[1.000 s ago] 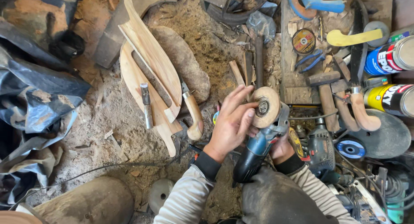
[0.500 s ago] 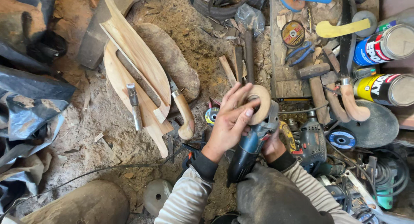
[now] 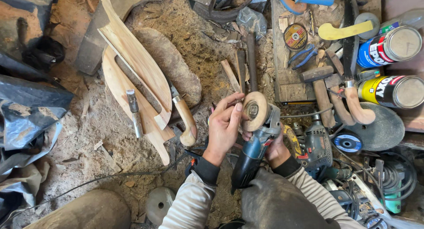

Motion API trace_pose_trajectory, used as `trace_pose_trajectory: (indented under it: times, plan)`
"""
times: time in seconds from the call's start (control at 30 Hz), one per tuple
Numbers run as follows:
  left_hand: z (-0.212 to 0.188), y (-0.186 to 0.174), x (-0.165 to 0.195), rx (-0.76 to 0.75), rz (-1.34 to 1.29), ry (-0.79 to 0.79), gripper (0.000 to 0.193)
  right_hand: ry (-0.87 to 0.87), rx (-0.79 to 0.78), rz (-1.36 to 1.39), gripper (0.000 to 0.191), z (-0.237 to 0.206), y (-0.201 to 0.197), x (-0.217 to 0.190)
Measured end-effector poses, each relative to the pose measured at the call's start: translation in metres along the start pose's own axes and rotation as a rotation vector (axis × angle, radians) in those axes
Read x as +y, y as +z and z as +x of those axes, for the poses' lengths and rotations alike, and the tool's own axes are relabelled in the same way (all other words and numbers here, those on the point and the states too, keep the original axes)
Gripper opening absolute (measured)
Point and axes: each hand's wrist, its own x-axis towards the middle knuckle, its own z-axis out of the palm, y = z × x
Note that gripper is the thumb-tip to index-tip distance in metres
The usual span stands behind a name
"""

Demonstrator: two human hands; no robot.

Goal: The person uses an angle grinder to smooth the edge of a metal tool, then uses a chisel to carve and adjust a wooden sheath. They repeatedly test the fit of the tool into the sheath, making further adjustments with the chisel to ensure a snug fit.

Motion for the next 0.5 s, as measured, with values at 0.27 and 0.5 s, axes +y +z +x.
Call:
trace_pose_trajectory:
  times: [0.27,0.5]
  plan:
    - [0.001,-0.010,0.005,-0.073,-0.036,0.084,0.021,0.075,0.026,0.011,0.097,-0.002,-0.001,0.011]
    - [-0.002,-0.016,0.006,-0.029,0.146,0.326,0.025,-0.023,0.100,-0.109,0.098,0.000,0.010,0.016]
